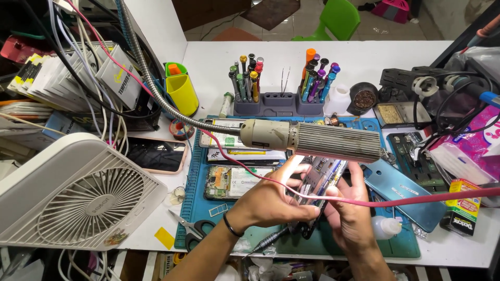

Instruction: The person holds a disassembled smartphone and uses a hot air gun to apply heat to the device's internal components. They rotate the phone to target different areas and then use a metal tool to pry or adjust parts within the chassis.

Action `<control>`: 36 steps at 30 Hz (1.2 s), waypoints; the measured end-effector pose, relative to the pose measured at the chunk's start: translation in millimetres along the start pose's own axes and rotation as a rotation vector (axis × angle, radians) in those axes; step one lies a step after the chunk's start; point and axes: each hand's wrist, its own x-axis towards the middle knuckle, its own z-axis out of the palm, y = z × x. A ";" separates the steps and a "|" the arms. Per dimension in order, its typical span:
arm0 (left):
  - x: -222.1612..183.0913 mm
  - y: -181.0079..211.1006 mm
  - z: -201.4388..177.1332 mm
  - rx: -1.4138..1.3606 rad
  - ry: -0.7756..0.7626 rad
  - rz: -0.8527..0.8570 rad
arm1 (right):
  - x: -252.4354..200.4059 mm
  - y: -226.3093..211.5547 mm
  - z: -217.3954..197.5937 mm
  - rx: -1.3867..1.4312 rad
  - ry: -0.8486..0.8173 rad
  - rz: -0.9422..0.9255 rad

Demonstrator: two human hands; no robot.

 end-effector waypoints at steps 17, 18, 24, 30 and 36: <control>1.6 -6.9 -6.4 -0.066 -0.067 0.021 | -6.6 -7.6 5.9 -0.057 0.061 0.069; 1.9 -7.3 -7.3 -0.042 -0.075 -0.001 | -6.7 -7.4 6.1 -0.056 0.058 0.063; 6.9 -15.6 -9.1 -0.059 -0.093 -0.011 | -6.2 -8.2 9.8 -0.068 0.107 0.081; 8.5 -20.2 -11.4 -0.093 -0.122 0.032 | -7.0 -12.0 16.6 -0.117 0.147 0.108; 8.3 -17.0 -11.2 -0.081 -0.126 0.041 | -7.3 -10.7 16.4 -0.122 0.170 0.116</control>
